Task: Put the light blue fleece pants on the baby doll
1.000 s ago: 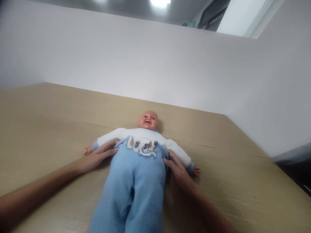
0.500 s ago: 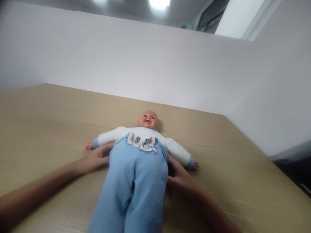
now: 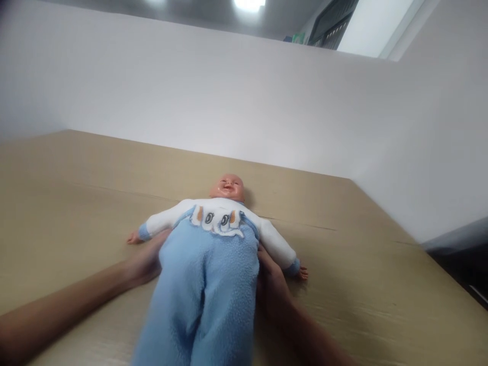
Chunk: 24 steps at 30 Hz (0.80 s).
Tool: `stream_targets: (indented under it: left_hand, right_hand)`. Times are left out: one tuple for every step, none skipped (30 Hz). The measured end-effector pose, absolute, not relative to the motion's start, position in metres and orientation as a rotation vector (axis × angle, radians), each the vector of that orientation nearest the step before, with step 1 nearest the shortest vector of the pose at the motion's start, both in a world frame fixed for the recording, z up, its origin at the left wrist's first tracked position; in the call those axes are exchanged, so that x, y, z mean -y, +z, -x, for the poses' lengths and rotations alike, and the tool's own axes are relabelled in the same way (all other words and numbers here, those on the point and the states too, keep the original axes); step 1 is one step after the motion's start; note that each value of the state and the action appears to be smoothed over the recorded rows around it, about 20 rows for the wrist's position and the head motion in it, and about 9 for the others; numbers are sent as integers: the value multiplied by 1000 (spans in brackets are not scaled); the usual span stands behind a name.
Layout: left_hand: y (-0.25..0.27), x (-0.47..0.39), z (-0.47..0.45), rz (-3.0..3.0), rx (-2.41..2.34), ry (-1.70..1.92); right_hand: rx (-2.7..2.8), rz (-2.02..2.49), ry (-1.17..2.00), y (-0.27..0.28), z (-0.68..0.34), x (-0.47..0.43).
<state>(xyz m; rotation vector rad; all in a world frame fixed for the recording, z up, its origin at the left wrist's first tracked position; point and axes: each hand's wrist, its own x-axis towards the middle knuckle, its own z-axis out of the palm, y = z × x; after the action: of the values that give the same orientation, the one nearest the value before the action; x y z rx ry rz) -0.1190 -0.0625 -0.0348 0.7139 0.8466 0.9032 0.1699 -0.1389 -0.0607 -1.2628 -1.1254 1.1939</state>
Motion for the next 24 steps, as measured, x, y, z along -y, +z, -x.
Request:
stream_targets:
  left_hand:
    - [-34, 61, 120, -722, -815, 902]
    - [-34, 59, 121, -737, -776, 901]
    - [-34, 58, 122, -757, -730, 905]
    - [-34, 56, 124, -783, -683, 907]
    - [-34, 54, 125, -816, -647, 901]
    - [-34, 53, 126, -856, -622, 885]
    - [-34, 52, 127, -900, -615, 857]
    - [-34, 51, 128, -941, -624, 826]
    - [-34, 50, 129, -978, -645, 802]
    - [-34, 50, 130, -1005, -674, 789]
    - [-35, 50, 130, -1028, -702, 789]
    - [-36, 50, 130, -1047, -730, 797]
    - [-37, 50, 130, -1063, -756, 811]
    - [-39, 50, 129, -1073, -777, 829]
    - [-40, 49, 129, -1078, -793, 848]
    - [-41, 49, 128, -1076, -800, 867]
    - [-43, 48, 127, -1066, -799, 885]
    - [-44, 47, 126, -1051, -794, 900]
    - [-45, 46, 125, -1036, -790, 915]
    - [-47, 45, 125, -1023, -787, 929]
    - [-48, 44, 124, -1012, -782, 944]
    - [-50, 42, 124, -1002, -773, 960]
    - [-51, 41, 124, -995, -759, 976]
    - [-53, 40, 125, -989, -737, 986]
  right_hand:
    - [1058, 1254, 1216, -59, -168, 139]
    - [973, 1236, 1243, -55, -165, 139]
    - [871, 1207, 1279, -49, -162, 138]
    - [765, 1166, 1321, -43, -157, 138]
    - [662, 1121, 1365, -36, -153, 137]
    - [583, 1084, 1398, -29, -149, 137]
    - [542, 1065, 1411, -23, -145, 136]
    - [528, 1064, 1405, -18, -143, 136]
    - [532, 1080, 1380, -15, -143, 136]
    - [548, 1109, 1340, -13, -143, 137]
    - [575, 1143, 1291, -12, -145, 137]
    - [614, 1172, 1240, -14, -148, 138]
    - [668, 1190, 1187, -16, -151, 138]
    - [738, 1195, 1132, -20, -155, 138]
    - [815, 1190, 1078, -23, -158, 139]
    - [884, 1174, 1037, -28, -161, 138]
    - [927, 1154, 1024, -31, -163, 138]
    - [931, 1132, 1048, -35, -165, 137]
    - [897, 1110, 1107, -37, -165, 136]
    - [842, 1087, 1182, -39, -165, 135]
    - [789, 1069, 1251, -40, -163, 133]
    - [753, 1057, 1297, -41, -162, 132]
    - [738, 1053, 1316, -41, -160, 131]
    - [742, 1060, 1313, -40, -159, 130]
